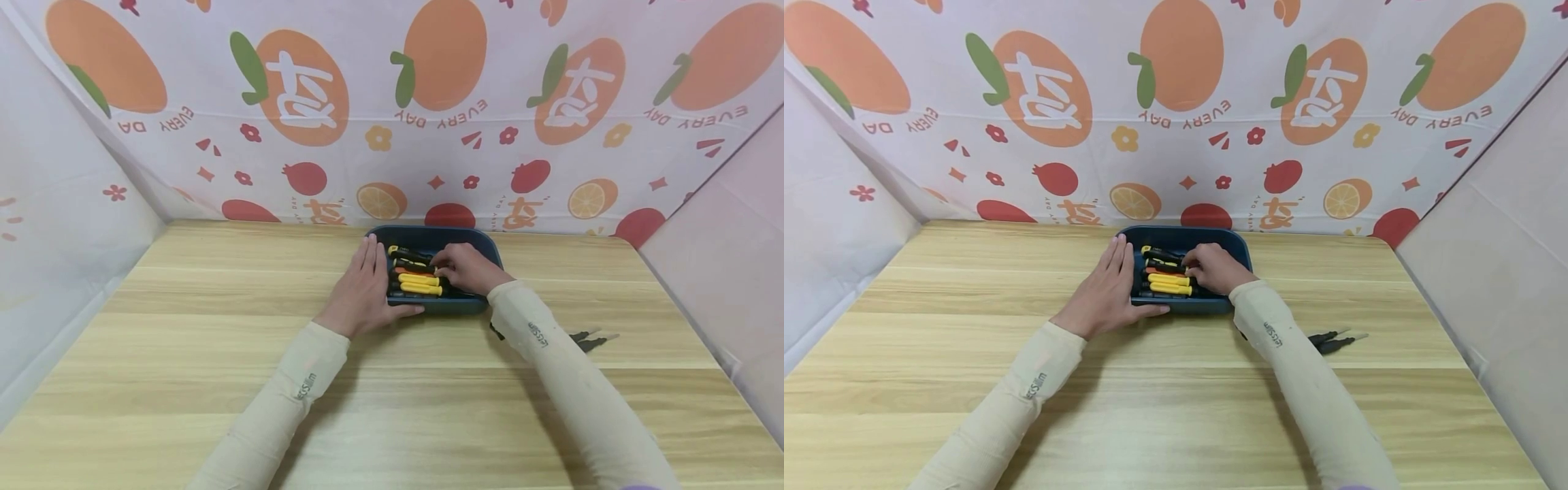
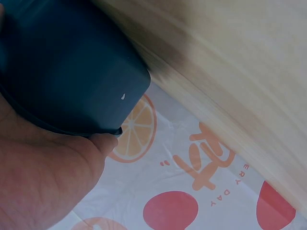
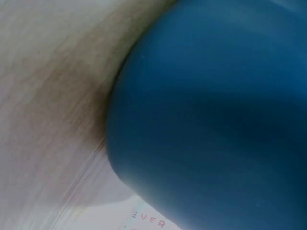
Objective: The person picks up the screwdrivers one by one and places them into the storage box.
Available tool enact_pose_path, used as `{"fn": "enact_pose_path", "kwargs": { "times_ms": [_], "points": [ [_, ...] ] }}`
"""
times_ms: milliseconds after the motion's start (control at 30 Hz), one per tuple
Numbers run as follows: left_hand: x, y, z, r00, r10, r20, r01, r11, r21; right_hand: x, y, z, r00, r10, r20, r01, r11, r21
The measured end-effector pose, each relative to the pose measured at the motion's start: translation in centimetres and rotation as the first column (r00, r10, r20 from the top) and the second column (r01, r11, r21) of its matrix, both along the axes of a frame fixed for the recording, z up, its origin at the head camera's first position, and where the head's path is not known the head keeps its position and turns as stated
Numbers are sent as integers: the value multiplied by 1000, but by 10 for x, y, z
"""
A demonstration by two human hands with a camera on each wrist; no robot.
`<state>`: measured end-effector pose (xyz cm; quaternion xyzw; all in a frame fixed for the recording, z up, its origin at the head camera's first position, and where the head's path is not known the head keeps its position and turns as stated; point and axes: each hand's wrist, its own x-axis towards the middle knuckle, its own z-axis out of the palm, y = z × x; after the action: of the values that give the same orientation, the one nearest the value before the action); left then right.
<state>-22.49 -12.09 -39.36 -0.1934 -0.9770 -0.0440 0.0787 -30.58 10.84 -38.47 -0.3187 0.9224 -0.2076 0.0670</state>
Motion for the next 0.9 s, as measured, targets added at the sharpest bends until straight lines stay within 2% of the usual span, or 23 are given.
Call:
{"fn": "enact_pose_path", "kwargs": {
  "times_ms": [567, 900],
  "points": [
    [1, 0, 3, 1000, 1, 10, -2, 1000, 19, -1, 1, 4, 999, -15, 32, 15, 1000, -10],
    [1, 0, 2, 1000, 0, 6, 0, 1000, 15, 6, 20, 11, 999, -46, -29, 43, 996, -76]
  ]
}}
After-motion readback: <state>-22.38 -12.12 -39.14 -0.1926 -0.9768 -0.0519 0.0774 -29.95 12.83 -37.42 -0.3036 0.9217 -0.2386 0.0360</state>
